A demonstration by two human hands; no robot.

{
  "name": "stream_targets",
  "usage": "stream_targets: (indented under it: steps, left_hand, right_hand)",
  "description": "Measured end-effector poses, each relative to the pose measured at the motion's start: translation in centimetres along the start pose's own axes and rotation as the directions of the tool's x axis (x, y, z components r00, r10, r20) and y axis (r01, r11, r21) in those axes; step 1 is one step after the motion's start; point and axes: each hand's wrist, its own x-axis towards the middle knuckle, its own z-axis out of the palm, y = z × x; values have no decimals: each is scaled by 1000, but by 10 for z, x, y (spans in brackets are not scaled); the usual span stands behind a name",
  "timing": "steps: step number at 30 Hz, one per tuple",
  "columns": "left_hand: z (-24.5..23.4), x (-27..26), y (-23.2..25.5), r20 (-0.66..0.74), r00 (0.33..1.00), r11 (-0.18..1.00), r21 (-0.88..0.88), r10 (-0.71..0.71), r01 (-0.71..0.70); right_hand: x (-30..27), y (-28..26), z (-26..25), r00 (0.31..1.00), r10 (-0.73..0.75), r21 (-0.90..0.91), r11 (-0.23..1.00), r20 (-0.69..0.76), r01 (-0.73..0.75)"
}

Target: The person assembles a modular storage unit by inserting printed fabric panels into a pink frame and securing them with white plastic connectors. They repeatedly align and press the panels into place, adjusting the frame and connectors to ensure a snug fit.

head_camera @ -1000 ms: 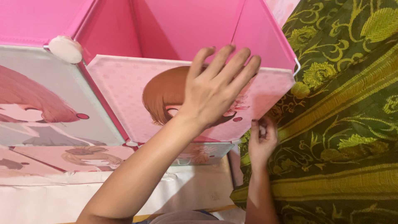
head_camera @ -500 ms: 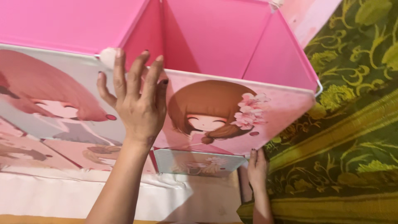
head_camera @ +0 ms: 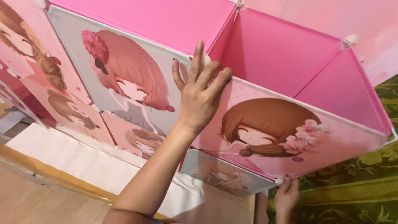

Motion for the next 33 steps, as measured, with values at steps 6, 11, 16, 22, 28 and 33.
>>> stream_targets:
  steps: [6, 11, 16, 22, 28, 33]
  left_hand:
    - [-4, 6, -6, 4, 998, 998, -13, 66, -66]
    - [-2, 7, 0, -11, 996, 996, 11, 86, -85]
    - [3, 9, 23, 39, 985, 985, -14, 171, -170]
    - [15, 16, 64, 103, 954, 933, -263, 281, -247]
    - [22, 25, 92, 22, 972, 931, -292, 234, -218]
    - [24, 27, 96, -4, 980, 942, -274, 199, -192]
  right_hand:
    - [0, -18, 8, 994, -20, -148, 989, -104, 4]
    - [-1, -41, 7, 991, 12, -271, 961, -132, -48]
    - [1, -49, 5, 992, 43, -302, 950, -118, -77]
    - [1, -53, 2, 997, -39, -301, 954, -64, 18]
    - [2, -50, 2, 983, 183, -352, 919, -23, -179]
    - [2, -48, 7, 996, 62, -318, 945, -71, -82]
